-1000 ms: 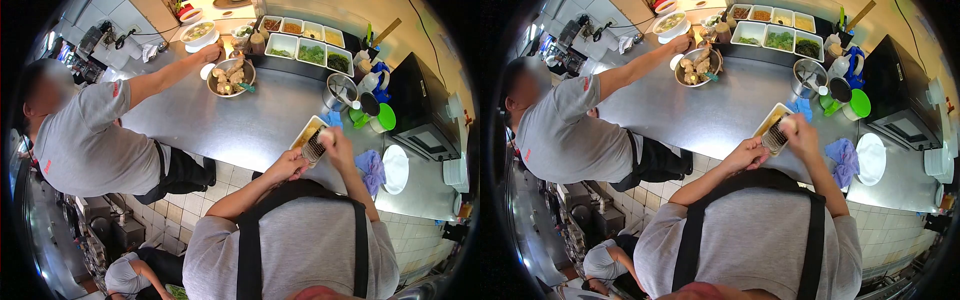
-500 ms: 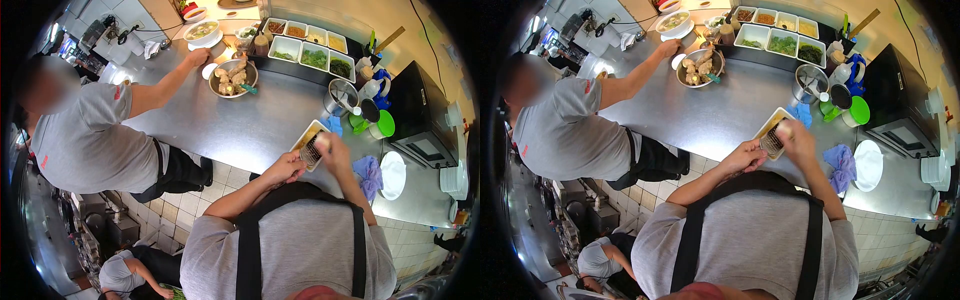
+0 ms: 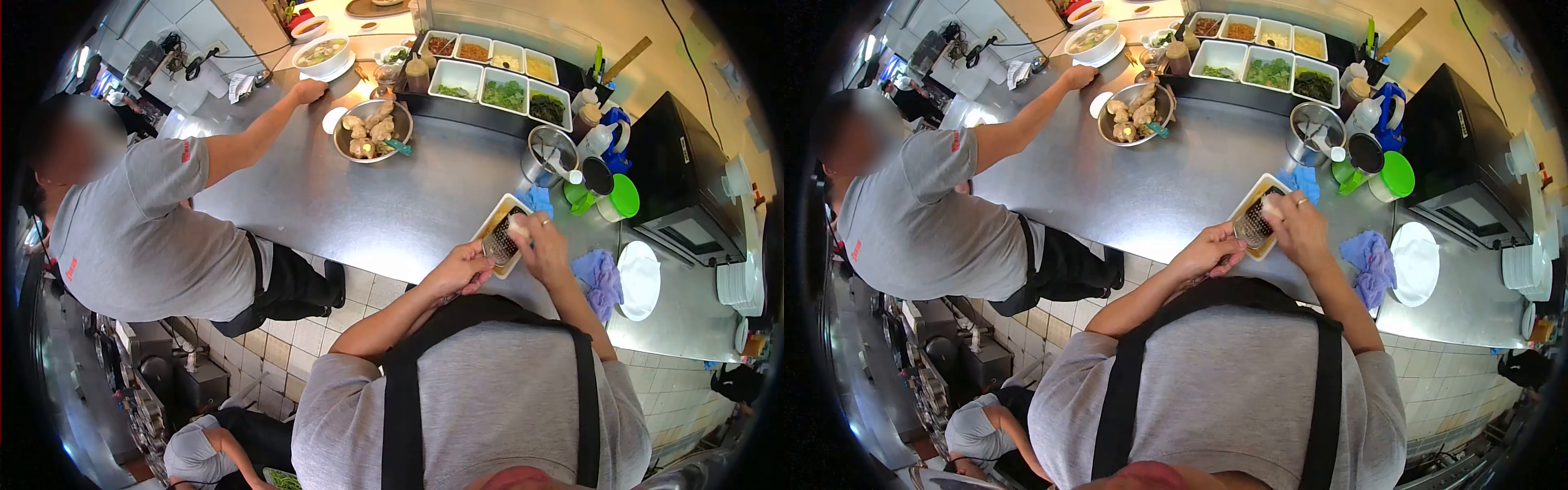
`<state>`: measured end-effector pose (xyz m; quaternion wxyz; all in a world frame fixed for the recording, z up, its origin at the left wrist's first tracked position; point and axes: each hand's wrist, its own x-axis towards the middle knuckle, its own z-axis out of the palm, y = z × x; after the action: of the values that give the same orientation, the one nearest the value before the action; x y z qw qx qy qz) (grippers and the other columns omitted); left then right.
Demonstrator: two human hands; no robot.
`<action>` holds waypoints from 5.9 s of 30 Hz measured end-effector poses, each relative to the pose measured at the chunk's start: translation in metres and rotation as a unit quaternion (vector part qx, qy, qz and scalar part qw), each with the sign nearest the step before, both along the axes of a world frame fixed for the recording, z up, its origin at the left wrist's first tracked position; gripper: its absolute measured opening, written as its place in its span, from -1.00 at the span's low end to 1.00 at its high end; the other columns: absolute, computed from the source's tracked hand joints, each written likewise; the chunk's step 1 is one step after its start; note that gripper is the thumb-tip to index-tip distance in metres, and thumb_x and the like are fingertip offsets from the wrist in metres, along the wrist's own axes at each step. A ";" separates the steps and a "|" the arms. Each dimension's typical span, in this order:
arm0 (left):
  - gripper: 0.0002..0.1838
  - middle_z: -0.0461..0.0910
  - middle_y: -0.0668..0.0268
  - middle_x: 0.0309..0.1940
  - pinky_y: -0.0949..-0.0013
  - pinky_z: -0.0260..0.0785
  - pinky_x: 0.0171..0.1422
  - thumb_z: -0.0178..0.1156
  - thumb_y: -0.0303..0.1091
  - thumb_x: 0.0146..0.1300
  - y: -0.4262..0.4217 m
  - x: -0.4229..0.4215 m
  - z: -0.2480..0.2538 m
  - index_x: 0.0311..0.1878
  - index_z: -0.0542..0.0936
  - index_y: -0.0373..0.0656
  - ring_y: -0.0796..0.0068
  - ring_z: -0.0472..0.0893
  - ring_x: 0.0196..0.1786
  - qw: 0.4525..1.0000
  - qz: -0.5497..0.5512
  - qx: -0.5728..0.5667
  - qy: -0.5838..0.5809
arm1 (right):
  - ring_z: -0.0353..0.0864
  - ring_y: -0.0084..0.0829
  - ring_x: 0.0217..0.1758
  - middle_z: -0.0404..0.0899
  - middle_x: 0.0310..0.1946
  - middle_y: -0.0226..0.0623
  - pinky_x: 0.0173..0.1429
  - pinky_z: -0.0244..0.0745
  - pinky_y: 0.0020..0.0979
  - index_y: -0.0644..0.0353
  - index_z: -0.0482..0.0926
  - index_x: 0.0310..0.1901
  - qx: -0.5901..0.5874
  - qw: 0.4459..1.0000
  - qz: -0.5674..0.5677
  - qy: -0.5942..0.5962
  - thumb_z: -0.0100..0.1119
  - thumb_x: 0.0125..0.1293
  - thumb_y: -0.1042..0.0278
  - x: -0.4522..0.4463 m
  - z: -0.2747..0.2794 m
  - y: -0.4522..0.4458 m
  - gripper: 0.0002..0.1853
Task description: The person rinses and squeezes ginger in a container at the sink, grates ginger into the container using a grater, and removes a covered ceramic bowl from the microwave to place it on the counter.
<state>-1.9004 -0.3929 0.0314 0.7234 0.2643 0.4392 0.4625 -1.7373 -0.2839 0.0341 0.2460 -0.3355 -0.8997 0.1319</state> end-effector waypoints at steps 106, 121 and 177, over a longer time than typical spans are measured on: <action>-0.70 0.42 0.31 -0.60 0.60 0.11 -0.73 0.05 -0.28 0.31 -0.081 -0.288 -0.092 -0.01 0.40 -0.30 0.64 0.28 -0.76 0.937 0.342 0.073 0.001 | 0.61 -0.12 -0.17 0.62 -0.24 -0.11 -0.04 0.50 -0.19 -0.07 0.69 -0.22 0.013 0.976 -0.211 -0.055 0.04 0.15 0.36 -0.345 -0.023 0.384 -0.77; -0.64 0.41 0.32 -0.63 0.60 0.12 -0.69 0.08 -0.19 0.29 -0.081 -0.291 -0.091 -0.03 0.40 -0.32 0.65 0.28 -0.75 0.937 0.338 0.083 0.013 | 0.62 -0.14 -0.20 0.63 -0.29 -0.12 -0.06 0.50 -0.25 -0.01 0.69 -0.24 0.084 0.993 -0.057 -0.055 0.09 0.11 0.37 -0.413 0.072 0.366 -0.79; -0.75 0.34 0.41 -0.77 0.57 -0.04 -0.79 -0.02 -0.19 0.37 -0.113 -0.176 -0.032 -0.09 0.46 -0.16 0.66 0.22 -0.83 0.927 0.365 0.069 0.059 | 0.56 -0.17 -0.15 0.54 -0.20 -0.21 -0.10 0.48 -0.20 0.12 0.59 -0.15 0.086 0.931 0.334 -0.120 0.11 0.22 0.23 -0.234 0.160 0.069 -0.77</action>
<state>-2.0763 -0.5061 -0.0005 0.4575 0.1614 0.5140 0.7074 -1.9714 -0.2145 0.1943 0.1061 -0.0069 -0.9905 0.0868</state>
